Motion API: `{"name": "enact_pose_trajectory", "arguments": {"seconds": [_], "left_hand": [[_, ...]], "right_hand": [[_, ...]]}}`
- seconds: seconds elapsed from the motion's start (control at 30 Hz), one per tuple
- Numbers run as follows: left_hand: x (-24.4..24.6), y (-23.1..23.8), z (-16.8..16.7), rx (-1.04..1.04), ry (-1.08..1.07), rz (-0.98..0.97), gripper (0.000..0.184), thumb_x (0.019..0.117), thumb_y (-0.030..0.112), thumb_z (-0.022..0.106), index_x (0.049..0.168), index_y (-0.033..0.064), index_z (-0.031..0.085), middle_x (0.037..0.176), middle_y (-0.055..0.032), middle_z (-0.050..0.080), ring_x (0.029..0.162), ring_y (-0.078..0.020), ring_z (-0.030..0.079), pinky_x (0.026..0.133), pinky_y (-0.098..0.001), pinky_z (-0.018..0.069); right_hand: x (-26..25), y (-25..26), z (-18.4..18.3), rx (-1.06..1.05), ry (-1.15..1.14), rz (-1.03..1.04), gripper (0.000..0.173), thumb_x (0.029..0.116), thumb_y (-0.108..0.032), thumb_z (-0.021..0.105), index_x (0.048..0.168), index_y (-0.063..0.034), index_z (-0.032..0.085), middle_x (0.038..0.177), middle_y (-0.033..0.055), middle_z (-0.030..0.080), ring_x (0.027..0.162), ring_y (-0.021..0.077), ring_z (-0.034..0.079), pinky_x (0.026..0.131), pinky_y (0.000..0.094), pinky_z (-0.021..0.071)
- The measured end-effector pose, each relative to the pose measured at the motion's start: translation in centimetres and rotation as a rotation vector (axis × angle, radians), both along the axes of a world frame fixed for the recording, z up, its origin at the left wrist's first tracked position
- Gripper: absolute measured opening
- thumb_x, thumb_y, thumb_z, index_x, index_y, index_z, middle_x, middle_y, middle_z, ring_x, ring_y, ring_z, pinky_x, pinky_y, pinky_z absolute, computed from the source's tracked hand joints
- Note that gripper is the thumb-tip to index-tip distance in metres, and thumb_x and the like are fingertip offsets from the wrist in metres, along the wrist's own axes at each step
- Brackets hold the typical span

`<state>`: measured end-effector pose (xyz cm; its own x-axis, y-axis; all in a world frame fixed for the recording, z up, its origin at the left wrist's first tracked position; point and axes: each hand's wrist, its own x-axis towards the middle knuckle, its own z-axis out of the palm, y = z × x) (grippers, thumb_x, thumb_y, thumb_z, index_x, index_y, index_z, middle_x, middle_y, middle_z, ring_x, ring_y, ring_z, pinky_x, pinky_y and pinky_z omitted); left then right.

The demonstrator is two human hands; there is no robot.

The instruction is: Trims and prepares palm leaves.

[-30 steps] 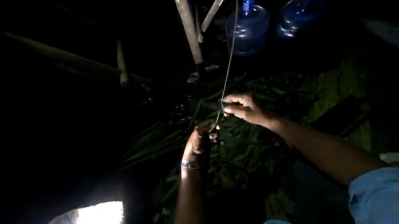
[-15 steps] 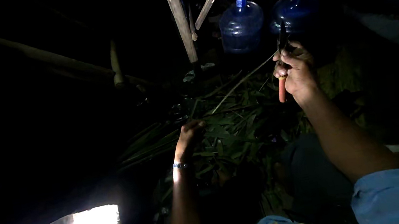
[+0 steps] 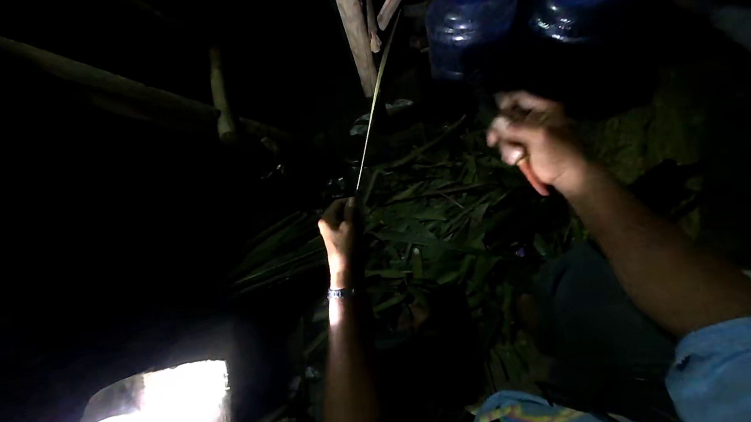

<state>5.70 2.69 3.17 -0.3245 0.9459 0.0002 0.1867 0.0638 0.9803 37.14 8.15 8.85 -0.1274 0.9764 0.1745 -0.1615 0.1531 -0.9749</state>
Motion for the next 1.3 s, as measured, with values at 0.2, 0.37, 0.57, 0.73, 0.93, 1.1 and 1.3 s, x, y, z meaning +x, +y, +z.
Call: {"name": "enact_pose_trajectory", "arguments": {"seconds": [0.2,0.37,0.57,0.73,0.93,1.1,1.3], "left_hand": [[4.3,-1.1,-0.9,0.148,0.029,-0.249,0.016,0.103,0.012,0.059,0.106,0.0006,0.07,0.077,-0.0035,0.067,0.06,-0.0077,0.06,0.057,-0.0259,0.0541],[5.3,-1.1,-1.8,0.093,-0.018,-0.423,0.014,0.1015,0.01,0.061,0.106,0.001,0.071,0.085,-0.0023,0.07,0.069,-0.0056,0.062,0.065,-0.0238,0.0539],[4.0,-0.5,-2.5,-0.151,-0.083,-0.694,0.019,0.1046,0.013,0.056,0.105,0.001,0.07,0.08,-0.0014,0.065,0.067,-0.0052,0.059,0.065,-0.023,0.0531],[4.6,-0.7,-1.8,-0.123,-0.084,-0.573,0.019,0.1045,0.014,0.057,0.105,0.0003,0.07,0.076,-0.0023,0.064,0.061,-0.006,0.057,0.06,-0.023,0.0511],[5.2,-0.2,-2.6,0.05,-0.081,-0.33,0.022,0.106,0.016,0.055,0.111,-0.0012,0.068,0.081,-0.0065,0.067,0.064,-0.0104,0.061,0.063,-0.028,0.0556],[6.0,-0.8,-2.2,0.145,-0.227,-0.297,0.014,0.1018,0.006,0.057,0.107,-0.0018,0.068,0.084,-0.005,0.07,0.067,-0.0094,0.064,0.065,-0.0269,0.0577],[6.2,-0.9,-1.7,0.087,-0.411,-0.364,0.018,0.102,0.008,0.052,0.092,0.0043,0.067,0.072,-0.0013,0.063,0.06,-0.0066,0.056,0.057,-0.023,0.049]], "right_hand": [[-6.7,-1.9,-1.9,-0.107,-0.255,0.448,0.047,0.0986,-0.003,0.061,0.145,-0.0036,0.052,0.079,0.006,0.063,0.048,0.0061,0.044,0.042,0.019,0.0355],[-6.2,-0.7,-2.2,-0.077,-0.169,0.34,0.009,0.0992,-0.003,0.059,0.106,-0.0003,0.064,0.077,0.0021,0.067,0.048,0.0007,0.045,0.044,0.0166,0.0364],[-1.8,0.6,-0.7,0.0,0.096,0.055,0.011,0.0986,-0.001,0.056,0.104,-0.0069,0.064,0.078,0.0013,0.069,0.046,0.0016,0.05,0.043,0.0148,0.0422],[0.4,0.8,-0.2,-0.023,0.117,-0.025,0.021,0.1017,-0.003,0.045,0.117,-0.0105,0.056,0.075,-0.0031,0.064,0.046,0.0011,0.046,0.042,0.0147,0.0406],[-3.5,-1.3,-2.4,-0.301,-0.299,0.511,0.037,0.0916,-0.003,0.064,0.126,-0.0068,0.049,0.077,0.0004,0.059,0.052,0.0052,0.048,0.048,0.0204,0.043],[-6.8,-1.8,-3.0,-0.39,-0.267,0.668,0.01,0.0944,-0.004,0.065,0.098,-0.0054,0.056,0.074,0.0,0.061,0.049,0.0004,0.045,0.047,0.0152,0.0391],[-6.6,-1.5,-2.8,-0.336,-0.255,0.667,0.042,0.0921,-0.004,0.067,0.133,-0.0078,0.059,0.078,-0.0004,0.065,0.049,-0.0006,0.045,0.046,0.0143,0.0387]]}}
